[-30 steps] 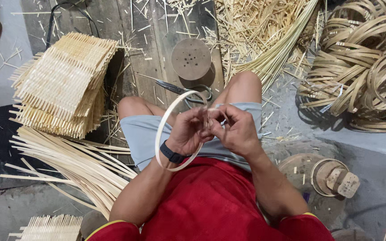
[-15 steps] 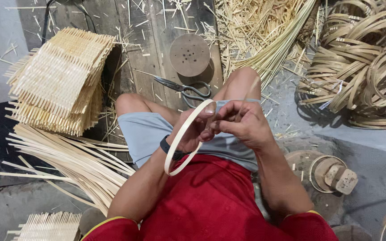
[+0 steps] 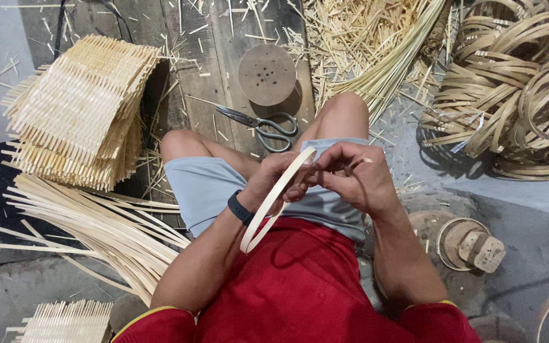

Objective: The person sits on the floor and bends thin bamboo strips into circular rings, joining the ends by hand. The person uses shears to trim the ends of the strips and places the finished rings on the floor.

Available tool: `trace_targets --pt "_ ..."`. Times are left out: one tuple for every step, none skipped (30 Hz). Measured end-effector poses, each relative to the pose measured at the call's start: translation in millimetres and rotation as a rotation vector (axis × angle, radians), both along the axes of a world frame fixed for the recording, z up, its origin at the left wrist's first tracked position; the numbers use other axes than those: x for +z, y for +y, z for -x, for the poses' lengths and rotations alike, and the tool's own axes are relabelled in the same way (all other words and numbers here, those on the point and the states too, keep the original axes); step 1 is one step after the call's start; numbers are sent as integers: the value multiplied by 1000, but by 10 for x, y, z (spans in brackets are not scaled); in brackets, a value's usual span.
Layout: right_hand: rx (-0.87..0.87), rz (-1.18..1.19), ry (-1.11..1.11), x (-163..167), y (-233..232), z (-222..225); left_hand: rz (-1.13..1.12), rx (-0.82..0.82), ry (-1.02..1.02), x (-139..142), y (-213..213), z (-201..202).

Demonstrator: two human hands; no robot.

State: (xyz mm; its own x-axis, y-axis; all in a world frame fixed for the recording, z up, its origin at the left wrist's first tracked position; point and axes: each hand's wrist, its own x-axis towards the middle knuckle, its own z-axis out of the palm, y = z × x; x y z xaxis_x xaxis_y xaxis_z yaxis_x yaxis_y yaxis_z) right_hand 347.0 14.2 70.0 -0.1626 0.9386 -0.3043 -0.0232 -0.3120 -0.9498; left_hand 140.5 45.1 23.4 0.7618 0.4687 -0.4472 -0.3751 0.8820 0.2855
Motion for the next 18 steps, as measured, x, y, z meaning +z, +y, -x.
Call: trace_targets --pt "10 -2 -42 -3 -4 -4 -7 -6 12 -3 -8 -5" --pt "21 -6 -84 -9 -3 -10 2 -3 18 -7 -13 -13" --pt "33 -10 -125 -14 -5 -16 10 1 23 -10 -18 -20" --pt "28 -2 -97 -20 -5 -22 19 5 27 -11 -20 -30" --pt "23 6 -69 -25 -7 -26 25 7 8 -8 -22 -36" --pt "16 15 -42 -28 -11 -30 32 8 -12 -2 -20 -44" --pt "20 -19 -70 -30 -17 -30 38 11 -32 8 -18 -48" --pt "27 -51 -97 -29 -23 -30 45 -1 -8 21 -16 -53" --pt "32 -84 -123 -28 -31 -24 50 -14 17 37 -11 -55" --pt "39 -138 -121 -29 -37 -17 55 -26 41 51 -8 -58" --pt "44 -193 -118 -30 -43 -5 47 -34 21 62 -4 -60" --pt "47 -249 -116 -35 -44 7 37 -46 0 64 1 -62" --pt "25 -258 -97 -43 -41 19 27 -57 -21 57 7 -65" --pt "2 -266 -77 -61 -33 33 40 -51 -29 35 17 -68" --pt "-21 -274 -56 -78 -27 39 53 -46 -37 3 26 -67" --pt "-64 -233 -42 -98 -20 35 65 -40 -44 -42 39 -69" --pt "-108 -193 -29 -123 -9 30 108 -7 -58 -98 55 -76" --pt "-153 -155 -15 -148 -3 17 149 26 -73 -162 76 -87"
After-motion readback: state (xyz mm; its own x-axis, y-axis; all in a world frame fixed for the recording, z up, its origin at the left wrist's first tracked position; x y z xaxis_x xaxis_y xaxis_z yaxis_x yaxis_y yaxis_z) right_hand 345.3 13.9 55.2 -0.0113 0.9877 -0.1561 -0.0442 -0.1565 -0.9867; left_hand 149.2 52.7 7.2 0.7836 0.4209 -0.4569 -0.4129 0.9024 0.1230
